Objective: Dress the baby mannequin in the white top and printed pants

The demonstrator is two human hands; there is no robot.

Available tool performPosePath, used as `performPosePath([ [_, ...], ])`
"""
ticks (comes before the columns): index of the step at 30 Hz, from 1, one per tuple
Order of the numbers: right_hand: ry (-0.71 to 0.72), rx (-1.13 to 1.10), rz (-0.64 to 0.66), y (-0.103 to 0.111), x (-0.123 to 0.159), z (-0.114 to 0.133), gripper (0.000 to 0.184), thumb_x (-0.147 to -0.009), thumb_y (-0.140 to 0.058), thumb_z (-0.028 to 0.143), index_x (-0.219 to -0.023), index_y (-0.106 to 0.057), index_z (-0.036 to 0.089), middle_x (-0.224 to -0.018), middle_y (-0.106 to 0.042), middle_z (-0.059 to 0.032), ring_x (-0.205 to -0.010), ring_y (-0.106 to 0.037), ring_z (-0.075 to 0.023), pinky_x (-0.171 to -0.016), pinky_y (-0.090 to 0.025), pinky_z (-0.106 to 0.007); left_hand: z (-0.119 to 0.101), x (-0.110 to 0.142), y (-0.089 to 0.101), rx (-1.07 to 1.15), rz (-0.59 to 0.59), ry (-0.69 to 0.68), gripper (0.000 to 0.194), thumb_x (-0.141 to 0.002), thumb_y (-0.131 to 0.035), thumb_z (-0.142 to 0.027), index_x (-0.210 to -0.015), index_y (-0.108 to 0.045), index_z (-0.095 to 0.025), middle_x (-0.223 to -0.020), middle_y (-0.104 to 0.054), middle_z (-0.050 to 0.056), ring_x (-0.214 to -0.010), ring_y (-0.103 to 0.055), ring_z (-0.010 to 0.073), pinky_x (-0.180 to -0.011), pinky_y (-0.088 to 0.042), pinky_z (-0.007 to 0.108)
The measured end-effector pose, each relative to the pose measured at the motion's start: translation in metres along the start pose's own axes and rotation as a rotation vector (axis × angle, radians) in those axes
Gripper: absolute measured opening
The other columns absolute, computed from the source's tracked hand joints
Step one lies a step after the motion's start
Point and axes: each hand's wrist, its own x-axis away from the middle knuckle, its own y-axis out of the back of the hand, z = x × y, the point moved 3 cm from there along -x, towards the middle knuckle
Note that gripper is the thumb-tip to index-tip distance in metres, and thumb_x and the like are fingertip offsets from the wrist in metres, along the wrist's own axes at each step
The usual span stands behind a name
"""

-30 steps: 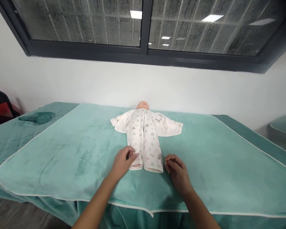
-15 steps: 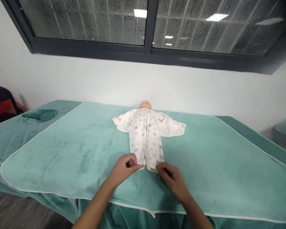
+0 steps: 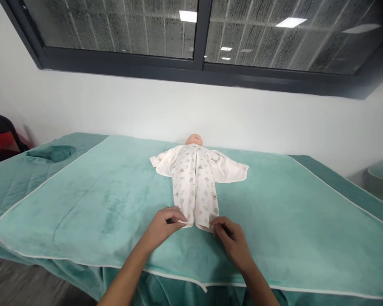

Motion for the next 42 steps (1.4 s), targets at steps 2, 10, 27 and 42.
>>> performPosePath([
  [2,0.003,-0.001,-0.002,0.000,0.000,-0.001,0.023,-0.093,-0.049,0.037,-0.089,-0.064,0.021,-0.068,-0.056,-0.0001,-0.065,-0.050,-0.0156,-0.062,-0.038,-0.027,0.002,0.001,0.003,0.111,0.022,0.031,0.011,-0.077,-0.069,-0.028,-0.077,-0.074,-0.018,-0.082,-0.068,0.004,-0.080,-0.061,0.0173,-0.075,-0.043,0.027],
  [10,-0.038,-0.069,-0.016,0.000,0.002,-0.001,0.022,-0.093,-0.051,0.037,-0.087,-0.064,0.020,-0.068,-0.056,-0.0006,-0.065,-0.050,-0.0157,-0.063,-0.038,-0.028,0.003,0.005,0.010,0.223,0.057,0.065,0.022,-0.077,-0.071,-0.038,-0.076,-0.072,-0.016,-0.080,-0.065,0.004,-0.077,-0.058,0.0170,-0.072,-0.042,0.028],
  [27,0.205,0.908,-0.105,0.026,-0.155,-0.027,0.022,-0.088,-0.047,0.015,-0.101,-0.064,0.018,-0.108,-0.062,-0.0109,-0.101,-0.051,-0.0243,-0.083,-0.037,-0.034,0.033,-0.124,0.042,-1.081,-0.416,-0.099,0.031,-0.085,-0.045,-0.012,-0.107,-0.065,-0.019,-0.125,-0.058,0.015,-0.124,-0.043,0.0344,-0.099,-0.037,0.056],
  [42,0.329,0.756,0.023,0.025,-0.162,-0.024,0.019,-0.085,-0.047,0.012,-0.072,-0.059,0.020,-0.088,-0.059,-0.0056,-0.086,-0.050,-0.0191,-0.075,-0.040,-0.028,0.028,-0.141,0.034,-1.251,-0.097,-0.295,0.026,-0.086,-0.046,-0.015,-0.100,-0.067,-0.014,-0.112,-0.060,0.015,-0.112,-0.050,0.0283,-0.102,-0.036,0.046],
])
